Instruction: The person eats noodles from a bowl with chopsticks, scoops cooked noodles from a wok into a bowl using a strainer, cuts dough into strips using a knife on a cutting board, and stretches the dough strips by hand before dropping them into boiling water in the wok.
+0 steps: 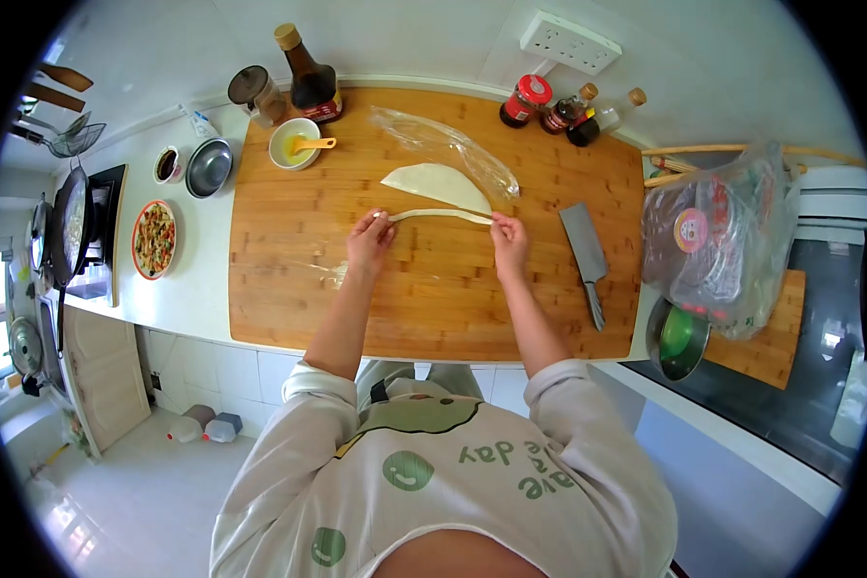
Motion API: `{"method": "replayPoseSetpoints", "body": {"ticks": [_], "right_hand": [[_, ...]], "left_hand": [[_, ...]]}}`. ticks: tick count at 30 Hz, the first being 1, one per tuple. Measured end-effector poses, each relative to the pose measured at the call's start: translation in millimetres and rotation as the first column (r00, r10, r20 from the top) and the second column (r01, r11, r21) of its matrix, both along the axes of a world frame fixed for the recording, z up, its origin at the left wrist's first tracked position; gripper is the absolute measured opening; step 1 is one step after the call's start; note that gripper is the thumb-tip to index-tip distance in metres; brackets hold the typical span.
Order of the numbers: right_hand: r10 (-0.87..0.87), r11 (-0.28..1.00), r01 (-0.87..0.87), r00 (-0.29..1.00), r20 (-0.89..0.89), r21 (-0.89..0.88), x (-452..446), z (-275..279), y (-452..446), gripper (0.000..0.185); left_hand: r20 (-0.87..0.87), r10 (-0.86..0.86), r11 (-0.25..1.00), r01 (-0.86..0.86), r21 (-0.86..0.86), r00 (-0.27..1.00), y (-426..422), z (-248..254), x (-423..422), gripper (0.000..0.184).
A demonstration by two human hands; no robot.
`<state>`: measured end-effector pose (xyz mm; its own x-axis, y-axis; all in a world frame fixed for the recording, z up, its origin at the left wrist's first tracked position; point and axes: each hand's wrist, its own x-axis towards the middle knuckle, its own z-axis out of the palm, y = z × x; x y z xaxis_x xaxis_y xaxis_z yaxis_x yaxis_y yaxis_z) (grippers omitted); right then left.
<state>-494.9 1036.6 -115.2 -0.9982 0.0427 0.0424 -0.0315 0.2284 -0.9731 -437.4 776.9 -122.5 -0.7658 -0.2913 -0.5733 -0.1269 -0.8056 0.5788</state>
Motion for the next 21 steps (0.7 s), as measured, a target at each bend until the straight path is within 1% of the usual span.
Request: {"method": "replayPoseSetpoints", "body": {"ticks": [1,2,4,5,6,8,10,12,14,15,16,17,18,19,20,21], "right_hand": [[-0.088,0.874,0.197,0.963,0.253,-0.445,2,11,-10,0.010],[-0.086,0.873,0.194,0.964,0.251,-0.447,1,26,-13,0.010],[-0.073,0.645,0.363,0.905,0.419,-0.672,0,52,-16,0.008],[-0.105,0.577,0.409,0.896,0.432,-0.707,-2,54,-10,0.011],[-0.104,0.575,0.403,0.899,0.425,-0.712,-3,65,-2,0.011],[-0.164,0.458,0.406,0.913,0.373,-0.791,-5,97,22,0.008],[-0.109,0.484,0.264,0.964,0.242,-0.834,-9,112,69,0.012],[-0.155,0.448,0.368,0.929,0.335,-0.814,-14,127,115,0.015],[-0.240,0.474,0.450,0.893,0.381,-0.757,-16,150,150,0.016],[-0.275,0.481,0.463,0.886,0.374,-0.744,-17,155,172,0.016],[-0.311,0.487,0.479,0.877,0.367,-0.730,-19,157,194,0.016],[-0.310,0.484,0.475,0.879,0.363,-0.735,-24,155,218,0.016],[-0.358,0.482,0.478,0.872,0.332,-0.735,-27,151,242,0.018],[-0.406,0.479,0.482,0.863,0.301,-0.734,-29,148,258,0.020],[-0.409,0.475,0.480,0.863,0.298,-0.738,-30,149,266,0.020],[-0.384,0.548,0.429,0.892,0.239,-0.718,-32,149,272,0.020]], "left_hand": [[-0.003,0.004,1.000,-0.004,0.000,1.000,0,7,1,0.016],[0.015,0.019,1.000,-0.019,0.016,1.000,-1,14,3,0.014],[0.030,0.029,0.999,-0.029,0.025,0.999,-9,21,8,0.012],[-0.030,0.052,0.997,-0.050,0.051,0.998,-21,22,13,0.011],[-0.091,0.078,0.994,-0.070,0.079,0.993,-35,23,18,0.010],[-0.310,0.095,0.983,-0.040,0.181,0.946,-75,33,38,0.011],[-0.213,0.207,0.976,-0.188,0.107,0.955,-120,48,60,0.014],[-0.270,0.294,0.946,-0.240,0.217,0.917,-166,58,90,0.017],[-0.343,0.281,0.960,-0.261,0.104,0.896,-219,63,120,0.019],[-0.311,0.326,0.943,-0.331,0.037,0.893,-241,71,134,0.020],[-0.280,0.371,0.918,-0.394,-0.032,0.886,-262,80,150,0.021],[-0.257,0.422,0.881,-0.460,-0.109,0.869,-284,87,165,0.021],[-0.236,0.473,0.836,-0.517,-0.185,0.849,-301,94,179,0.022],[-0.248,0.518,0.785,-0.570,-0.243,0.819,-314,100,191,0.023],[-0.263,0.561,0.727,-0.619,-0.297,0.785,-318,105,197,0.024],[-0.269,0.557,0.729,-0.617,-0.296,0.786,-313,110,198,0.024]]}}
